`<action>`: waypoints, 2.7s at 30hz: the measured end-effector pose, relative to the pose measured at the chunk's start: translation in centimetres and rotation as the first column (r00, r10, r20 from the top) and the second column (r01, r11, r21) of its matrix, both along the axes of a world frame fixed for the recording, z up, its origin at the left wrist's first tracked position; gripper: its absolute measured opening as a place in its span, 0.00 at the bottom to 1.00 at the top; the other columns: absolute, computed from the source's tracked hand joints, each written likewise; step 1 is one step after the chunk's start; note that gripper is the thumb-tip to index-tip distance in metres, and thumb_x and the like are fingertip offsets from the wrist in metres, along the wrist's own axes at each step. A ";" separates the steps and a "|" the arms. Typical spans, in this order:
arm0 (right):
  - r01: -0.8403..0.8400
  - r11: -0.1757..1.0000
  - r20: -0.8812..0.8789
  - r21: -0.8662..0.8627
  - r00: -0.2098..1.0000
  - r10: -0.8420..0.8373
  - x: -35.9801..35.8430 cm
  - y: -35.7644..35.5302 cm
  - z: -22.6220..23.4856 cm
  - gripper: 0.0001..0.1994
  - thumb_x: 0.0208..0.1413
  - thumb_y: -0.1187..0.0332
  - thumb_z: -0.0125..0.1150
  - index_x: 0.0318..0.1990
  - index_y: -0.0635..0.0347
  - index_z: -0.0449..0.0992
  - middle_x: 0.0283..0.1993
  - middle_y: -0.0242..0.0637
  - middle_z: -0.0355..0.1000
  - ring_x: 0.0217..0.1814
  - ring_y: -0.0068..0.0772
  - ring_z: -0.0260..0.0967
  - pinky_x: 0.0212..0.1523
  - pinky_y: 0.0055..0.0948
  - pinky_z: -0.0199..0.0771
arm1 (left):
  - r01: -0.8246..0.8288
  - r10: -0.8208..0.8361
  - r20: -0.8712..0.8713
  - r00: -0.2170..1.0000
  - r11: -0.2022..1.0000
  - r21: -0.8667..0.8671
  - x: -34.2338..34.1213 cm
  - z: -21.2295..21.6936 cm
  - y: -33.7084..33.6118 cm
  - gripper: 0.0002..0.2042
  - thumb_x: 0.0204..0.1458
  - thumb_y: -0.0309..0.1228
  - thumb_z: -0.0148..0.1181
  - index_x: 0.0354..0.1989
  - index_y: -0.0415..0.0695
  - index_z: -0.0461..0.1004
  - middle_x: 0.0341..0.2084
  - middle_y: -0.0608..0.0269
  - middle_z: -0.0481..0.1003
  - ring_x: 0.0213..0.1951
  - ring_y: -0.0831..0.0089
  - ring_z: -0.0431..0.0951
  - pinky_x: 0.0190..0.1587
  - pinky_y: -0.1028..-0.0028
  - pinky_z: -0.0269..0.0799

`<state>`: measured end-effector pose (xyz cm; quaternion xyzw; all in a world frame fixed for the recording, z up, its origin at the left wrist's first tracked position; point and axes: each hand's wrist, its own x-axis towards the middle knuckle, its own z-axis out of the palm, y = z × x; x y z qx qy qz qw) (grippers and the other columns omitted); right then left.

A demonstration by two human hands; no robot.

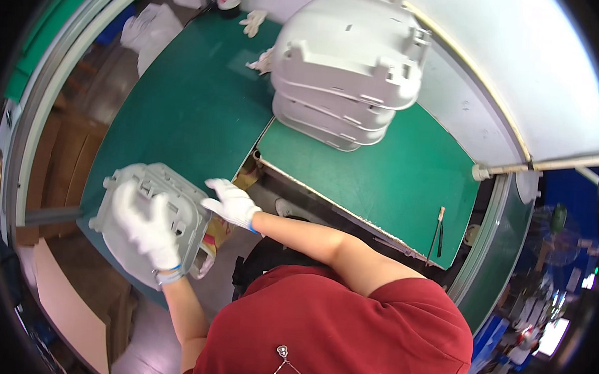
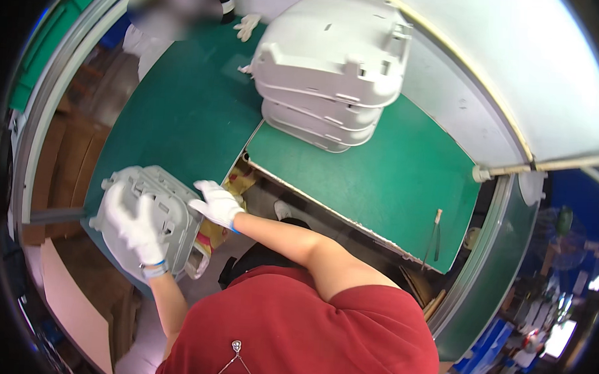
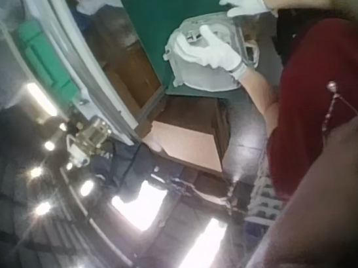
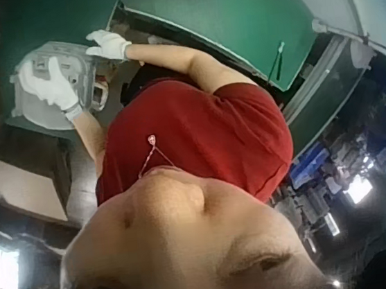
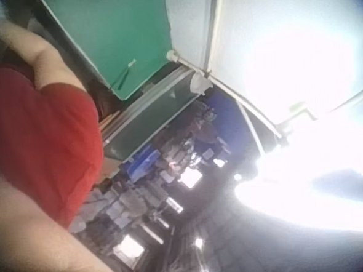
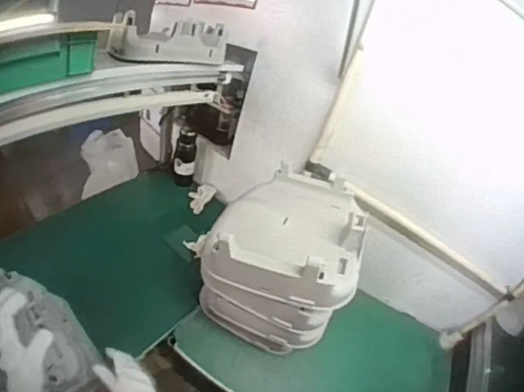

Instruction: The recorder cleans and inspects grey plastic molded components using a small brush and a pointed tool.

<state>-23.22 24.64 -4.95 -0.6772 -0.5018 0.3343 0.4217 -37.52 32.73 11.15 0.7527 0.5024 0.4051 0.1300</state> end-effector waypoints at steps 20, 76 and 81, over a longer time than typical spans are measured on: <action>0.898 0.101 -0.031 -0.428 0.097 -0.995 1.0 -56.1 -4.2 0.13 0.65 0.67 0.62 0.53 0.60 0.76 0.33 0.28 0.73 0.30 0.18 0.67 0.30 0.23 0.68 | 0.883 -0.620 -0.656 0.430 0.136 0.450 34.6 2.3 3.1 0.48 0.35 0.17 0.62 0.73 0.56 0.60 0.46 0.46 0.74 0.46 0.45 0.78 0.46 0.50 0.75; 0.659 0.671 0.577 -0.340 0.710 -0.405 27.0 -50.4 2.7 0.16 0.68 0.67 0.47 0.59 0.45 0.75 0.50 0.46 0.73 0.43 0.54 0.78 0.40 0.51 0.78 | 0.801 -0.827 -0.382 0.413 0.529 -0.280 39.4 -18.0 -40.3 0.50 0.29 0.61 0.79 0.61 0.43 0.71 0.61 0.50 0.70 0.71 0.48 0.60 0.75 0.48 0.47; 0.649 0.677 0.576 -0.347 0.717 -0.392 27.1 -50.4 3.0 0.15 0.68 0.67 0.48 0.57 0.47 0.75 0.49 0.47 0.73 0.44 0.54 0.78 0.40 0.52 0.78 | 0.816 -0.827 -0.371 0.421 0.524 -0.243 39.2 -18.0 -40.3 0.51 0.27 0.61 0.79 0.61 0.43 0.71 0.61 0.50 0.70 0.71 0.48 0.59 0.75 0.48 0.47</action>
